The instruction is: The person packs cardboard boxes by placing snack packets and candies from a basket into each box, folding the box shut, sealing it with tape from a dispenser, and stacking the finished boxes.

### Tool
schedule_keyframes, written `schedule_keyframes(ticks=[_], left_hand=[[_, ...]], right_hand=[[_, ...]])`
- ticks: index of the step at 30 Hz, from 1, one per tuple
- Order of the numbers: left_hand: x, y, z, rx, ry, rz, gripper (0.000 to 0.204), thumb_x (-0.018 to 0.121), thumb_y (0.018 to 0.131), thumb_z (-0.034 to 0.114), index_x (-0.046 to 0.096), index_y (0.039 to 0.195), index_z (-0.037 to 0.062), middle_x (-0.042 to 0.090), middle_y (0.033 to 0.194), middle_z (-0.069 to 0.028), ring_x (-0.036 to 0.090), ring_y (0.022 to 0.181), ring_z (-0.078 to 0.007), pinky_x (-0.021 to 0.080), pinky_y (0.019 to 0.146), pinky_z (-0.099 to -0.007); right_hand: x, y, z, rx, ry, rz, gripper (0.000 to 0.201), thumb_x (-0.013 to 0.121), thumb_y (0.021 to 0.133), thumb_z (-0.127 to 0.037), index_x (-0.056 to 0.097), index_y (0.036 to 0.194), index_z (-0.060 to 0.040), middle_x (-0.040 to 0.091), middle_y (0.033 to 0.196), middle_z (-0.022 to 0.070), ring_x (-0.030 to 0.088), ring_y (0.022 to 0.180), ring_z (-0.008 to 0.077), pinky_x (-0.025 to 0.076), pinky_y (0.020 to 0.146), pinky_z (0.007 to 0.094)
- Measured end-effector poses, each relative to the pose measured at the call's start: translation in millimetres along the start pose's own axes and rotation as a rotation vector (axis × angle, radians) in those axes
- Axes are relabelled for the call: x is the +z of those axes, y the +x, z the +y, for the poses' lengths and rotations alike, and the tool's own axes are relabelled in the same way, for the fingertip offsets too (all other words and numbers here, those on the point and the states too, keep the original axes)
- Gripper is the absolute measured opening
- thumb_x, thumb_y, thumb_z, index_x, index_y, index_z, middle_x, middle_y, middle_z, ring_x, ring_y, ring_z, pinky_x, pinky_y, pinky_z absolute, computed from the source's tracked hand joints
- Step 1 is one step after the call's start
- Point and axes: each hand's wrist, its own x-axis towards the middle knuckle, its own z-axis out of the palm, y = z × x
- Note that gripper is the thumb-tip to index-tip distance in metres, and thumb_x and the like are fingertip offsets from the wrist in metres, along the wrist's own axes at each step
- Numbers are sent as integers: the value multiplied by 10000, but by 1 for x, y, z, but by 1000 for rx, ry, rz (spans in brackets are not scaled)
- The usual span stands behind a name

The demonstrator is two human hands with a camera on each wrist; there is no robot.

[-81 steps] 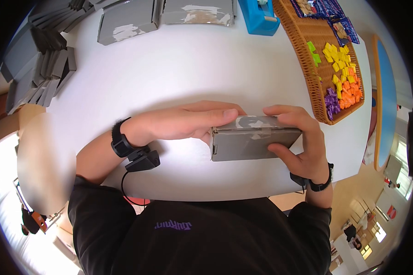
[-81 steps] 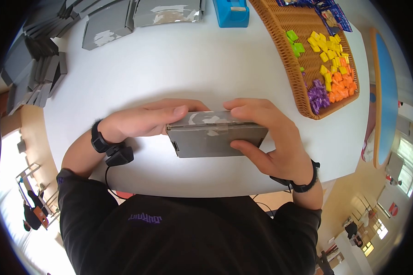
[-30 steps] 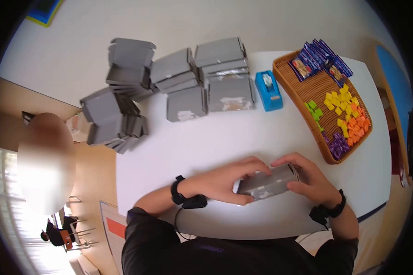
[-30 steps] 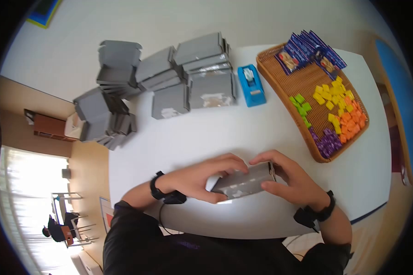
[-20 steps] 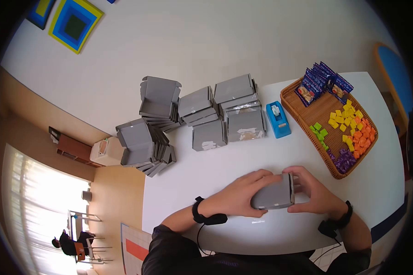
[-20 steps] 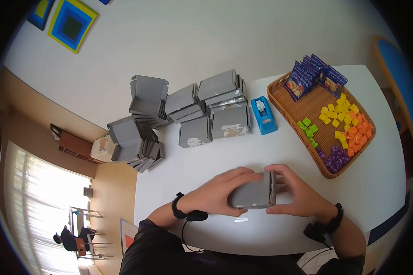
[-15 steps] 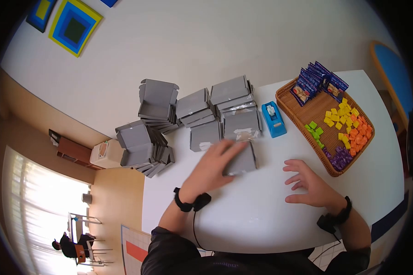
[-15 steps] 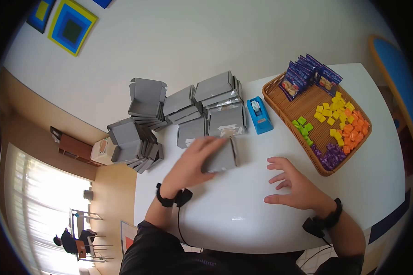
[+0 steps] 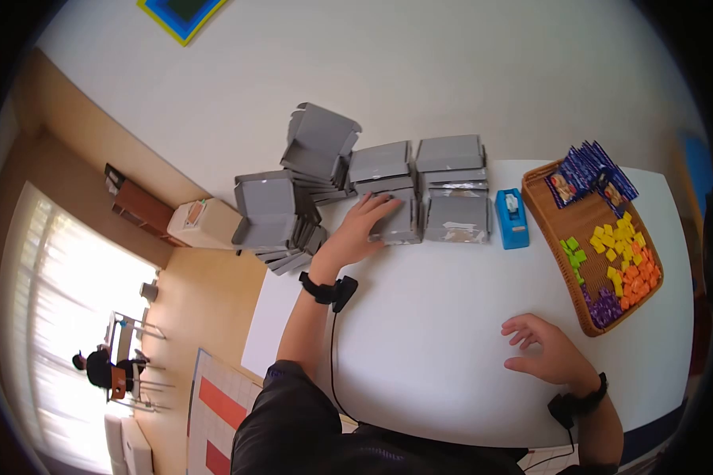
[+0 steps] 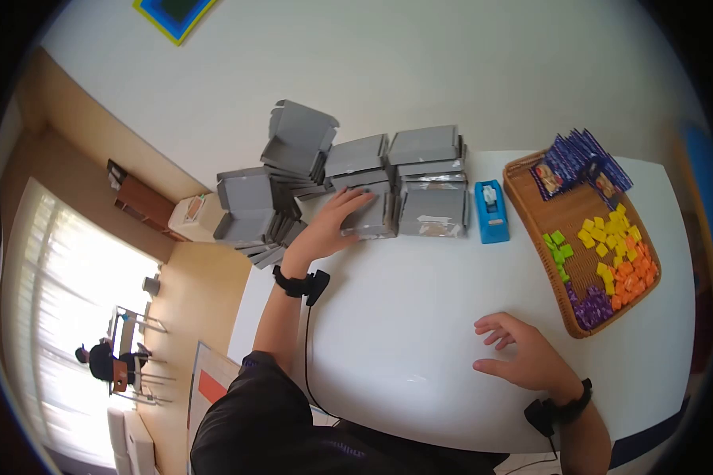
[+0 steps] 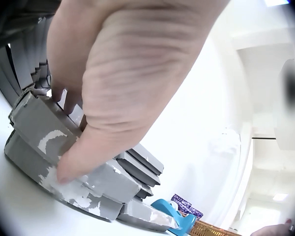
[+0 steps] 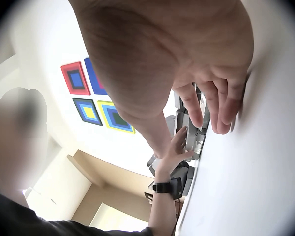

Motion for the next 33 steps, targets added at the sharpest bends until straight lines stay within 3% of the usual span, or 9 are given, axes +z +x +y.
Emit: schedule_keyframes(ticks=[6, 9, 14, 17, 19, 23, 28, 31, 33], left_hand=[[-39, -32, 38, 35, -231, 80, 993, 918, 745, 63, 479, 1629, 176, 466, 1659, -165, 409, 1543, -406, 391, 1259, -507], [-63, -59, 42, 17, 73, 233, 840, 886, 806, 65, 549, 1570, 154, 496, 1625, -160, 461, 1504, -404, 418, 1229, -498], [-102, -121, -6, -283, 566, 371, 615, 800, 787, -14, 748, 1363, 194, 573, 1562, -129, 476, 1496, -379, 376, 1240, -543], [-107, -146, -38, -425, 630, 313, 512, 798, 782, -2, 805, 1257, 189, 656, 1408, -96, 541, 1414, -337, 337, 1241, -543], [-112, -148, -46, -499, 527, 198, 379, 815, 798, 23, 837, 1144, 175, 690, 1176, -50, 602, 1278, -289, 345, 1206, -515], [-121, -145, -42, -341, 650, 344, 238, 822, 818, 48, 838, 1038, 137, 650, 1002, -27, 623, 1135, -257, 380, 1121, -510], [-132, -123, 45, -67, 701, 578, 178, 745, 859, 19, 780, 1012, 102, 586, 906, -37, 609, 924, -242, 459, 939, -429], [-112, -108, 98, -5, 531, 518, 160, 782, 843, 19, 787, 995, 68, 616, 891, -61, 617, 855, -267, 496, 796, -401], [-87, -96, 123, 171, 371, 438, 233, 769, 814, -20, 771, 1038, 45, 599, 884, -65, 604, 809, -269, 508, 722, -400]], right_hand=[[6, 1, 1, -13, -36, 19, 531, 908, 839, -124, 659, 1301, -44, 735, 1250, 88, 696, 1099, 203, 552, 961, 352], [5, 2, 2, -17, -8, 25, 506, 903, 838, -106, 665, 1281, -48, 742, 1238, 84, 698, 1101, 201, 554, 950, 348], [6, 2, 8, -25, 17, 28, 481, 894, 851, -99, 671, 1273, -47, 753, 1210, 80, 700, 1086, 200, 559, 942, 350], [7, 1, 6, -41, -7, 29, 468, 889, 860, -103, 676, 1272, -43, 755, 1206, 81, 701, 1070, 197, 561, 938, 346], [7, 0, 5, -52, -21, 36, 463, 887, 863, -104, 678, 1271, -41, 755, 1206, 82, 702, 1063, 196, 561, 937, 343], [7, 2, 7, -56, -37, 30, 468, 890, 860, -107, 681, 1272, -36, 756, 1199, 90, 701, 1056, 192, 563, 933, 339], [8, 4, 2, -22, -48, 34, 457, 880, 869, -99, 679, 1274, -32, 756, 1192, 93, 700, 1057, 186, 562, 928, 337], [8, 3, 2, -10, -26, 46, 448, 876, 869, -91, 683, 1269, -31, 757, 1187, 91, 698, 1057, 184, 559, 930, 335], [7, 4, 3, -31, -36, 31, 450, 848, 899, -93, 658, 1303, -36, 752, 1199, 90, 693, 1039, 182, 555, 931, 334]])
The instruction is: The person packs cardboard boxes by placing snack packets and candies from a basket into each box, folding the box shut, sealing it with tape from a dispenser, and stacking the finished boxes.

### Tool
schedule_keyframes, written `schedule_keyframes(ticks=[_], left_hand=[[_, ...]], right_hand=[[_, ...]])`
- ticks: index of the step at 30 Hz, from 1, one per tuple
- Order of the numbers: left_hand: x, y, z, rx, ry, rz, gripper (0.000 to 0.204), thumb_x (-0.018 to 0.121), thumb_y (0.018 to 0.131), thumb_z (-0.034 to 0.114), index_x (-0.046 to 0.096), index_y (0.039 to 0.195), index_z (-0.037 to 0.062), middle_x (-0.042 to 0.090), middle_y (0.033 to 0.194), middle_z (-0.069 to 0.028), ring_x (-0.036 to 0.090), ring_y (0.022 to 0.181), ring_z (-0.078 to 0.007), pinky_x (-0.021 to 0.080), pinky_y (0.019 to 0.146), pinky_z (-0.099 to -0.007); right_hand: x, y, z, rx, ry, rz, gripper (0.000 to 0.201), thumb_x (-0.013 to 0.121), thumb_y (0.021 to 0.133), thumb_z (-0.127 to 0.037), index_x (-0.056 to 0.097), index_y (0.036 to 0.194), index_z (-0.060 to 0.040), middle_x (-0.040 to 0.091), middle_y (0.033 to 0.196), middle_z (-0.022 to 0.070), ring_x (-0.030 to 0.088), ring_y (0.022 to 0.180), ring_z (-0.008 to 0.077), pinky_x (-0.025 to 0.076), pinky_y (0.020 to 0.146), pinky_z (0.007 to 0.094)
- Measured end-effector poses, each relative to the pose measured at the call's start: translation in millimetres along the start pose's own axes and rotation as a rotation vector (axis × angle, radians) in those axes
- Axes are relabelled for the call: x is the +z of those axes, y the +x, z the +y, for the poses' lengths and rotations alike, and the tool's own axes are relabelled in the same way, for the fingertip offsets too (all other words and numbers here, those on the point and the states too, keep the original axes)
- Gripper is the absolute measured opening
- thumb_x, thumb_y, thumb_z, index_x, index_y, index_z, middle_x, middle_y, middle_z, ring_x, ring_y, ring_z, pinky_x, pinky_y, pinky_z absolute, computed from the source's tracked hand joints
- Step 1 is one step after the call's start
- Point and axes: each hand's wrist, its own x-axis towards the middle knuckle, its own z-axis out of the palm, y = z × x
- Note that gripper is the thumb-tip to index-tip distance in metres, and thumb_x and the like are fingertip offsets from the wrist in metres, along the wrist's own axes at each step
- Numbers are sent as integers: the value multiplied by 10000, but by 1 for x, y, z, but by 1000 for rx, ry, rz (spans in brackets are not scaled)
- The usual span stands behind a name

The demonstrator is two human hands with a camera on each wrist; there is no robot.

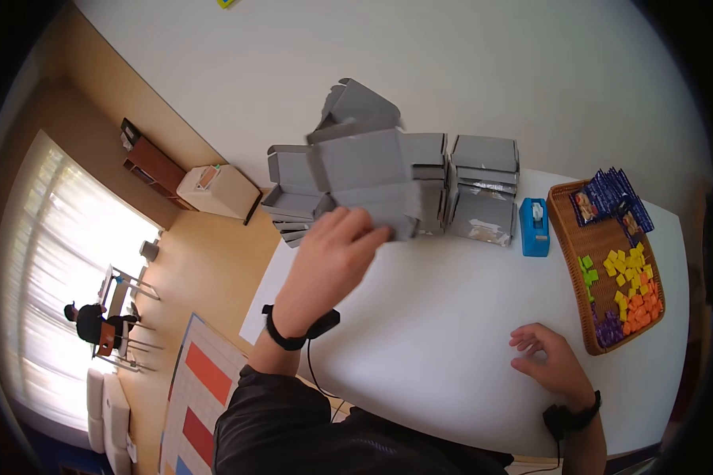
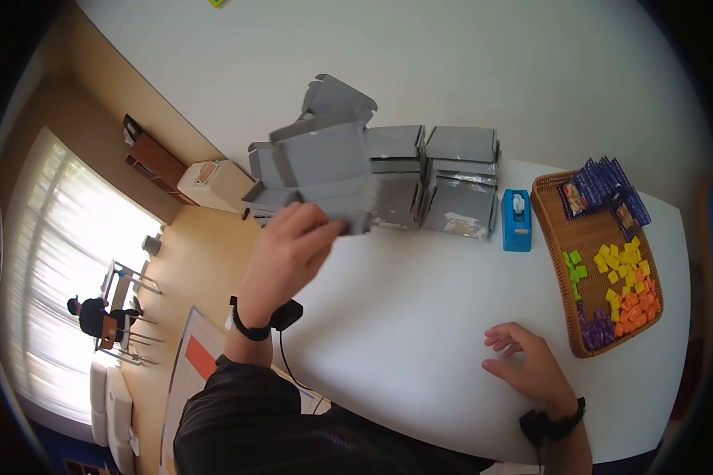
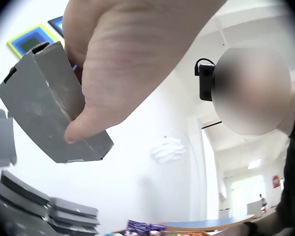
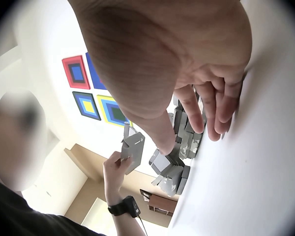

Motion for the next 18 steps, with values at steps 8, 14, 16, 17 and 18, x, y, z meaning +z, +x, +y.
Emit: schedule_keyframes(ticks=[8, 14, 16, 17, 18], left_hand=[[103, 2, 128, 711, -311, -285, 348, 697, 874, 135, 744, 1211, 61, 558, 924, 0, 586, 873, -174, 501, 751, -322], [128, 14, 124, 657, -500, -274, 315, 757, 871, 155, 751, 1173, 66, 554, 928, -16, 591, 897, -194, 478, 809, -325], [134, 20, 108, 599, -616, -296, 331, 789, 859, 169, 750, 1170, 63, 560, 941, -29, 594, 906, -211, 476, 808, -327], [136, 25, 100, 507, -665, -225, 339, 804, 852, 153, 747, 1172, 58, 568, 936, -46, 599, 901, -236, 482, 788, -338], [140, 27, 90, 409, -707, -154, 348, 819, 845, 137, 744, 1175, 52, 576, 931, -63, 604, 895, -260, 487, 767, -349]], right_hand=[[0, 1, 8, -11, 306, 165, 444, 729, 1014, -92, 538, 1414, -75, 625, 1078, 10, 619, 937, 99, 521, 856, 271], [-4, 7, 22, 64, 315, 232, 357, 700, 1026, -34, 547, 1343, -91, 562, 1041, -34, 561, 858, 26, 473, 711, 212], [-5, 8, 26, 45, 317, 231, 369, 708, 1010, -10, 552, 1334, -94, 570, 1051, -26, 568, 831, 27, 477, 695, 211], [-7, 7, 24, 70, 322, 230, 369, 708, 1010, -10, 552, 1334, -94, 570, 1051, -26, 568, 831, 27, 477, 695, 211], [-9, 6, 18, 108, 205, 238, 378, 711, 1002, -2, 552, 1333, -93, 580, 1064, -20, 577, 836, 26, 488, 705, 212]])
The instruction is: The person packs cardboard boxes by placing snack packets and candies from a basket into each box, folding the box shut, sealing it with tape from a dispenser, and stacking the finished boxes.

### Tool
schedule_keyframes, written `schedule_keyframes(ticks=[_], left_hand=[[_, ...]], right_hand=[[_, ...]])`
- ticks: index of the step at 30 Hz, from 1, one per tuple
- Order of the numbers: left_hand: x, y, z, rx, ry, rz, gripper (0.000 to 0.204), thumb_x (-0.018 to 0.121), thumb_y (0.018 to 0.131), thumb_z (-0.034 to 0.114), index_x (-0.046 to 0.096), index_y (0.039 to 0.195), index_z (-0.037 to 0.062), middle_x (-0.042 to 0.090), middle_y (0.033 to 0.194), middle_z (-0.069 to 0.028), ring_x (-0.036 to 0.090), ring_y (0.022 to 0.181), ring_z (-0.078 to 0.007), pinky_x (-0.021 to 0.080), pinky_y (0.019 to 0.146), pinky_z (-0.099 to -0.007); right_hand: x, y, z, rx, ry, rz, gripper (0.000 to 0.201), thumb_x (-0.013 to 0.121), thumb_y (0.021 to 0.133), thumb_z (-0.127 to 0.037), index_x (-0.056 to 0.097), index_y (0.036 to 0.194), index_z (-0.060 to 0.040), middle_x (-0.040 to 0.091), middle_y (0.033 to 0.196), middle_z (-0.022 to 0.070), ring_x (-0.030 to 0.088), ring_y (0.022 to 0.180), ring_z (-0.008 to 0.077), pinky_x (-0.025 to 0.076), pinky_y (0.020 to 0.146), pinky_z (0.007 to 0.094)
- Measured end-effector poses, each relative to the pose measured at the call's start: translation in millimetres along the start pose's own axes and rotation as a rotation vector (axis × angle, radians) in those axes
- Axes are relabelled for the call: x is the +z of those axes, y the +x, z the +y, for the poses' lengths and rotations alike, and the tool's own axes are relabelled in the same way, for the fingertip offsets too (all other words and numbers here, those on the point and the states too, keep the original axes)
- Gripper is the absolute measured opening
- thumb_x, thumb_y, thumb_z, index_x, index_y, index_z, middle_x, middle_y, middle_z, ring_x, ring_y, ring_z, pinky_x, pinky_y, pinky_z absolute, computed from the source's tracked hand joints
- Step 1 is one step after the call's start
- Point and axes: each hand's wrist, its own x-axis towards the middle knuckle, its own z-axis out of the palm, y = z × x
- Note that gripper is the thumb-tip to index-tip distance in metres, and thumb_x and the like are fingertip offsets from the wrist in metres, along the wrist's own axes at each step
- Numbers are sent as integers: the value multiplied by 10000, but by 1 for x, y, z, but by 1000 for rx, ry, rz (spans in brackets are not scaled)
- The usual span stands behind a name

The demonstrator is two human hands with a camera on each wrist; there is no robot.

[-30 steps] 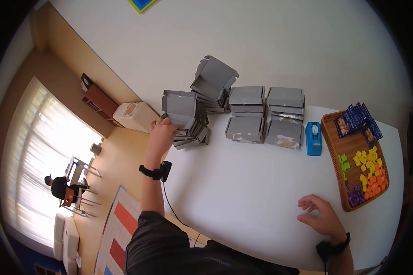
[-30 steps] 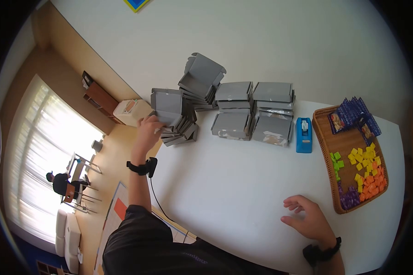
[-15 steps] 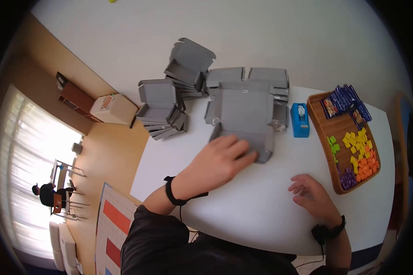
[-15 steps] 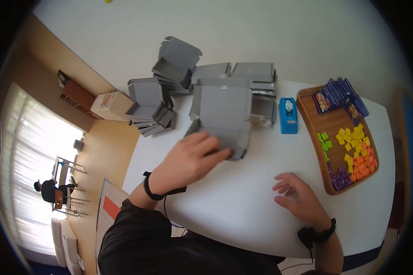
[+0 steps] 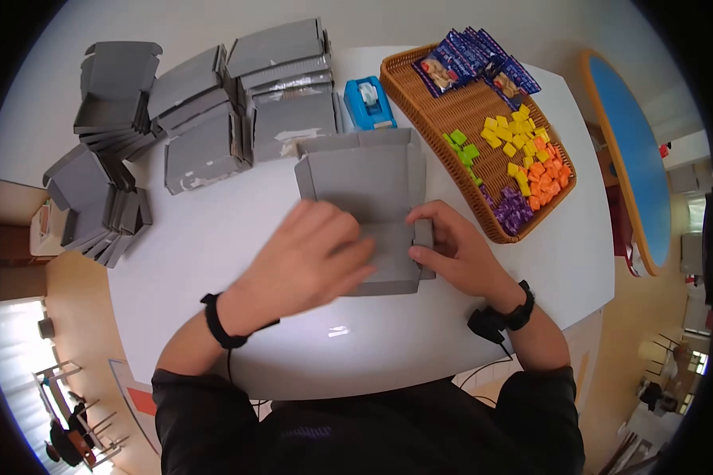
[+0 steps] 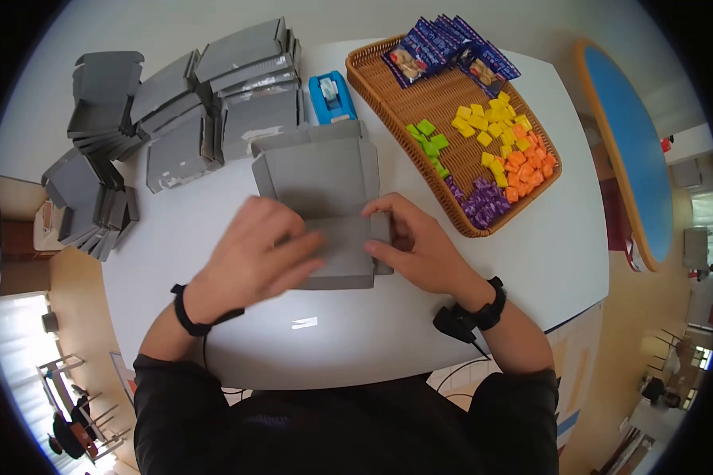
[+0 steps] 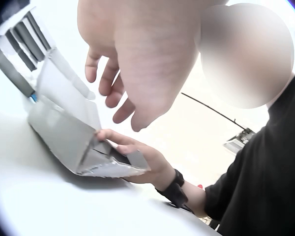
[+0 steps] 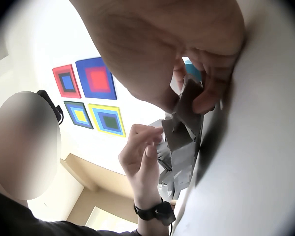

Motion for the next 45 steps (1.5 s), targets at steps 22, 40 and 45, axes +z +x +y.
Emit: schedule_keyframes(ticks=[22, 40, 45], left_hand=[[-15, -21, -39, -262, -406, -368, 510, 939, 670, 127, 772, 1148, 70, 527, 983, -90, 566, 968, -321, 505, 843, -429], [-4, -22, -30, -215, -353, -340, 428, 966, 683, 240, 766, 1010, 50, 482, 967, -74, 532, 944, -291, 483, 838, -394], [0, -23, -26, -185, -291, -316, 355, 932, 726, 232, 753, 972, 48, 499, 980, -76, 529, 944, -282, 484, 834, -391]], right_hand=[[-7, 8, -1, -53, -32, 96, 263, 589, 1057, -31, 601, 1317, -64, 553, 1132, -14, 530, 892, 30, 436, 779, 209], [-5, 9, 3, -33, 179, 111, 385, 653, 1050, -30, 505, 1401, -83, 622, 1155, 0, 572, 940, 39, 427, 770, 212], [-14, 6, 10, -40, -35, 59, 407, 646, 1050, -24, 535, 1438, -75, 600, 1251, 7, 555, 932, 32, 450, 791, 209]])
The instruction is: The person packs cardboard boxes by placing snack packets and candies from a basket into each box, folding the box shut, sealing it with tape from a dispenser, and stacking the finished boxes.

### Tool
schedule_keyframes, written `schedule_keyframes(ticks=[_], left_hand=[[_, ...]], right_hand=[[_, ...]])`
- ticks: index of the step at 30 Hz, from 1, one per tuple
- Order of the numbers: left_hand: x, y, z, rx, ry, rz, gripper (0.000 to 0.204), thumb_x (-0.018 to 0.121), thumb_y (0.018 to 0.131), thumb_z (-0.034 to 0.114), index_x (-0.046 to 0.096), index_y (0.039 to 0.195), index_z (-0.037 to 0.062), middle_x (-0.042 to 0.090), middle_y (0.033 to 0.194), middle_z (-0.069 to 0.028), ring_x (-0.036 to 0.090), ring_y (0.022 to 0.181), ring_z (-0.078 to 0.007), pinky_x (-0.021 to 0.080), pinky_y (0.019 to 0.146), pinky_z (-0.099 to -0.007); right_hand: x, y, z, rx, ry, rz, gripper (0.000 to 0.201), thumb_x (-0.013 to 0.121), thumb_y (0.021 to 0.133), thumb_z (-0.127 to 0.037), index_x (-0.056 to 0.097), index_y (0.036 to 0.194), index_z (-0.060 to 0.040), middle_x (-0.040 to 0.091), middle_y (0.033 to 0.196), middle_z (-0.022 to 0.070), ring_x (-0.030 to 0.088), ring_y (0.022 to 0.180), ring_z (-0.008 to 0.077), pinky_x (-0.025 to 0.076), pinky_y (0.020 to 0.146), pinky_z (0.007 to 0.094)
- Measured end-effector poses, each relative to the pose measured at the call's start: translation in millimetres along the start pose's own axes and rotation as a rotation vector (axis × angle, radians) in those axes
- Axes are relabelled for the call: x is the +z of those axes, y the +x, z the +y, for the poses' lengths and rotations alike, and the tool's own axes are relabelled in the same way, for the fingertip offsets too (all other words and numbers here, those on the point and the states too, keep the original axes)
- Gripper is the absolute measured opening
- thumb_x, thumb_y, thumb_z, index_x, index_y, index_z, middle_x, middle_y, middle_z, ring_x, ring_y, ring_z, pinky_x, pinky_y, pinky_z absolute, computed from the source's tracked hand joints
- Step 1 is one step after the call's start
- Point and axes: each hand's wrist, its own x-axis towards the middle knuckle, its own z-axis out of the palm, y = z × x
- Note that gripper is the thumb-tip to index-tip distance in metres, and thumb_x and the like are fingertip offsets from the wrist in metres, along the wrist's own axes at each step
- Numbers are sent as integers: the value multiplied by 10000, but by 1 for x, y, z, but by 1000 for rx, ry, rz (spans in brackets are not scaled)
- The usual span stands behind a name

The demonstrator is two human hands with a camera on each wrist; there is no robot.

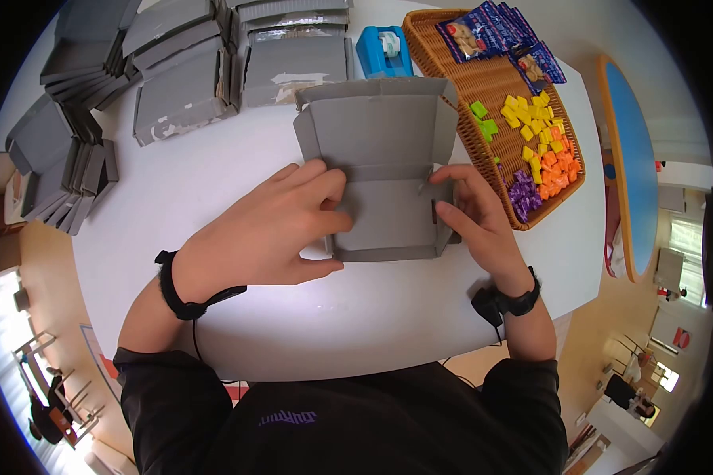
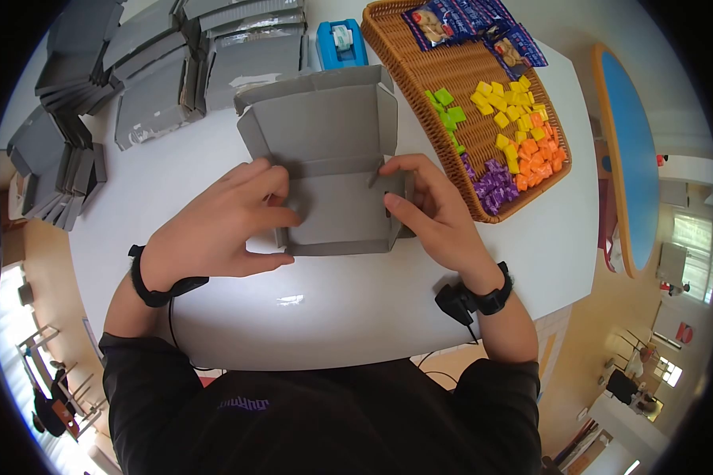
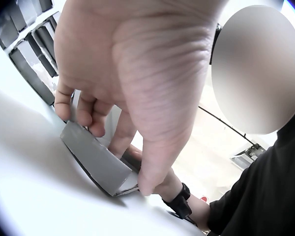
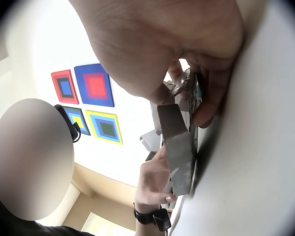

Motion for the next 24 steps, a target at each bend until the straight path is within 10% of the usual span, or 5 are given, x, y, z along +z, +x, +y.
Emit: schedule_keyframes(ticks=[8, 16, 24], left_hand=[[4, 1, -1, 36, -13, 3, 229, 862, 783, 163, 732, 927, 43, 514, 954, -74, 521, 930, -281, 484, 803, -374], [12, 0, -5, 40, -22, -30, 262, 832, 806, 172, 718, 1008, 48, 534, 961, -79, 517, 947, -280, 487, 803, -381], [6, 12, 17, -132, 10, -103, 915, 812, 760, 140, 470, 1609, 128, 643, 1055, -118, 607, 991, -313, 348, 1060, -455]], right_hand=[[5, -1, -5, -31, 72, 48, 456, 667, 1049, -50, 511, 1477, -46, 531, 1420, 40, 540, 923, 30, 471, 793, 206], [-7, -4, -15, 52, 131, -195, 800, 743, 930, 56, 349, 1608, -104, 515, 1465, 99, 572, 1282, 180, 512, 1048, 344], [-9, -3, -35, 121, 70, -253, 964, 790, 860, 49, 291, 1664, -132, 478, 1493, 112, 524, 1383, 235, 485, 1142, 399]])
